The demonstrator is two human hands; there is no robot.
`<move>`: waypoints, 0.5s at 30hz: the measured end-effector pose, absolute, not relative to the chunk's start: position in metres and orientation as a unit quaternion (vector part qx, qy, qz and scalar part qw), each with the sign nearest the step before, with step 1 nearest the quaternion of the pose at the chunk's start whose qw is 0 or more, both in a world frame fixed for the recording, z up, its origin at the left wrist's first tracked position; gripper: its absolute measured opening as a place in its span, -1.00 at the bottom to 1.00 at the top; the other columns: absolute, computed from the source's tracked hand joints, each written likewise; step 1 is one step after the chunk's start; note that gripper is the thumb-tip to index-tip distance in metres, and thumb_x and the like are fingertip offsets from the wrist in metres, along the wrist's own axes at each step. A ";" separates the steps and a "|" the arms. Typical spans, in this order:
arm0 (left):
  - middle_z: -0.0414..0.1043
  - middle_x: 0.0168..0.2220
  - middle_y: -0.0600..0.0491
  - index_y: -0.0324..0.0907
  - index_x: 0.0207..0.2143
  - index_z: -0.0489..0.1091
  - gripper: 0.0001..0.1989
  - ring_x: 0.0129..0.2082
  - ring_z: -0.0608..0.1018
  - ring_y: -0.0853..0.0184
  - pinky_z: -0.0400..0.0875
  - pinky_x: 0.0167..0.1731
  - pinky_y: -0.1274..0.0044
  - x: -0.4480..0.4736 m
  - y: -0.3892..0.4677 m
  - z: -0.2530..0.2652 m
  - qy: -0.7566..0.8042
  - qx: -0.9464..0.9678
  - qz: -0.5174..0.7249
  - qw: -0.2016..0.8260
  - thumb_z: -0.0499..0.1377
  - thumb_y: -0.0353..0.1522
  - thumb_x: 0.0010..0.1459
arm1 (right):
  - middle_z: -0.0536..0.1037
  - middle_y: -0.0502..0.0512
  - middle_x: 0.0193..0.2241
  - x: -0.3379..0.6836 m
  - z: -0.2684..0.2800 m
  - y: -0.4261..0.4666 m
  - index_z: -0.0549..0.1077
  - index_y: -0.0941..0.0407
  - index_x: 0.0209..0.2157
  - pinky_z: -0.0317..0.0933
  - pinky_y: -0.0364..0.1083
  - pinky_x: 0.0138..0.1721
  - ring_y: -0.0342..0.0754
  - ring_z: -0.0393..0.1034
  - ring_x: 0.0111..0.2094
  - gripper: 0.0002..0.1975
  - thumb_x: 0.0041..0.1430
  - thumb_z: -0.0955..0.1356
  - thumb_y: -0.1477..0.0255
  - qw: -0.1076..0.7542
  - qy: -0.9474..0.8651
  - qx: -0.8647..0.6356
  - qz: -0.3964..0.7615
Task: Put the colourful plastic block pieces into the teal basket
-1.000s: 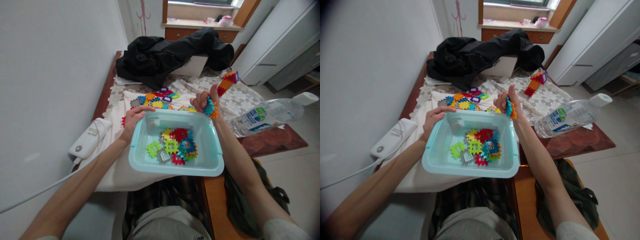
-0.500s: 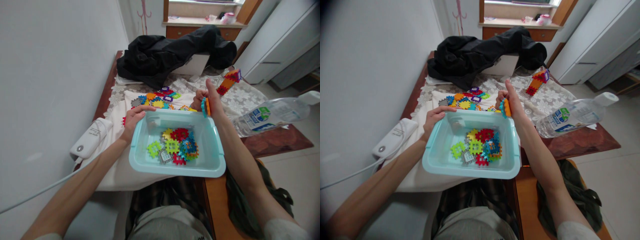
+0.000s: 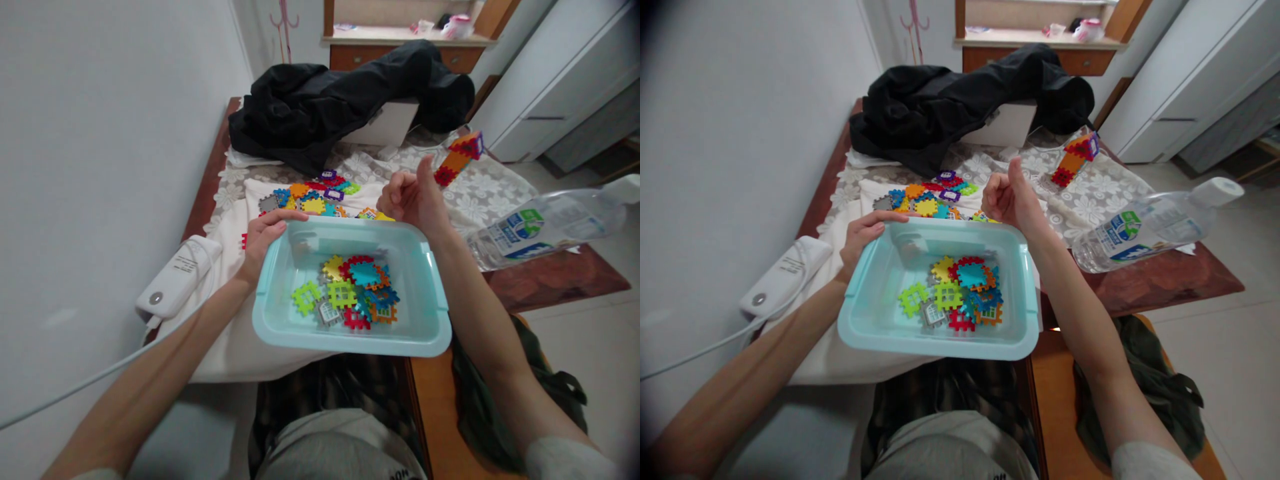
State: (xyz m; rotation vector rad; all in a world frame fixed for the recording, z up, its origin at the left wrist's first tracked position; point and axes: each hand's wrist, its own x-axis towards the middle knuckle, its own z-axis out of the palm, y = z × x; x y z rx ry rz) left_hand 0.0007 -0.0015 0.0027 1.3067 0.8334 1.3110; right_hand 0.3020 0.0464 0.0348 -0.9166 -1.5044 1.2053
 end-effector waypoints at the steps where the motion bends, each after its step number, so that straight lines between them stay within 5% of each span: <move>1: 0.75 -0.03 -0.15 -0.17 -0.20 0.74 -0.70 -0.01 0.74 0.02 0.62 -0.01 0.33 0.000 -0.001 0.002 0.346 0.548 0.549 0.528 0.32 -0.16 0.24 | 0.28 0.01 -0.67 0.303 0.029 0.053 0.40 -0.02 -0.53 0.27 0.00 -0.49 -0.02 0.29 -0.59 -0.14 0.19 0.08 -0.51 0.488 -0.622 -0.399 0.464; 5: 0.76 -0.03 -0.13 -0.16 -0.19 0.75 -0.72 0.00 0.74 0.05 0.61 0.01 0.35 0.000 -0.001 0.001 0.336 0.552 0.554 0.526 0.30 -0.20 0.26 | 0.70 0.20 -0.18 0.306 -0.004 0.074 0.64 0.03 -0.16 0.46 0.12 0.00 0.15 0.59 -0.10 -0.29 0.33 0.26 -0.32 0.440 -0.717 -0.450 0.299; 8: 0.75 -0.03 -0.13 -0.16 -0.19 0.75 -0.72 0.01 0.74 0.05 0.61 0.02 0.34 0.000 0.000 0.000 0.337 0.554 0.553 0.523 0.30 -0.20 0.25 | 0.58 0.26 0.27 0.306 -0.030 0.082 0.62 0.01 0.16 0.21 0.29 0.36 0.32 0.42 0.30 -0.44 0.32 0.44 -0.04 0.328 -0.811 -0.443 0.198; 12: 0.75 -0.03 -0.15 -0.17 -0.20 0.74 -0.70 0.03 0.72 0.00 0.62 0.02 0.31 -0.001 0.000 -0.001 0.349 0.554 0.551 0.518 0.31 -0.17 0.23 | 0.67 0.27 0.16 0.303 -0.044 0.085 0.67 0.07 0.09 0.25 0.24 0.33 0.31 0.50 0.20 -0.57 0.21 0.51 0.26 0.208 -0.861 -0.405 0.225; 15: 0.75 -0.04 -0.12 -0.15 -0.19 0.75 -0.71 0.03 0.72 0.01 0.61 0.05 0.30 -0.002 0.001 -0.002 0.349 0.562 0.551 0.509 0.30 -0.18 0.24 | 0.73 0.17 -0.04 0.300 -0.032 0.075 0.69 0.01 -0.06 0.39 0.20 0.19 0.26 0.57 0.03 -0.69 0.17 0.51 0.23 0.246 -0.839 -0.428 0.231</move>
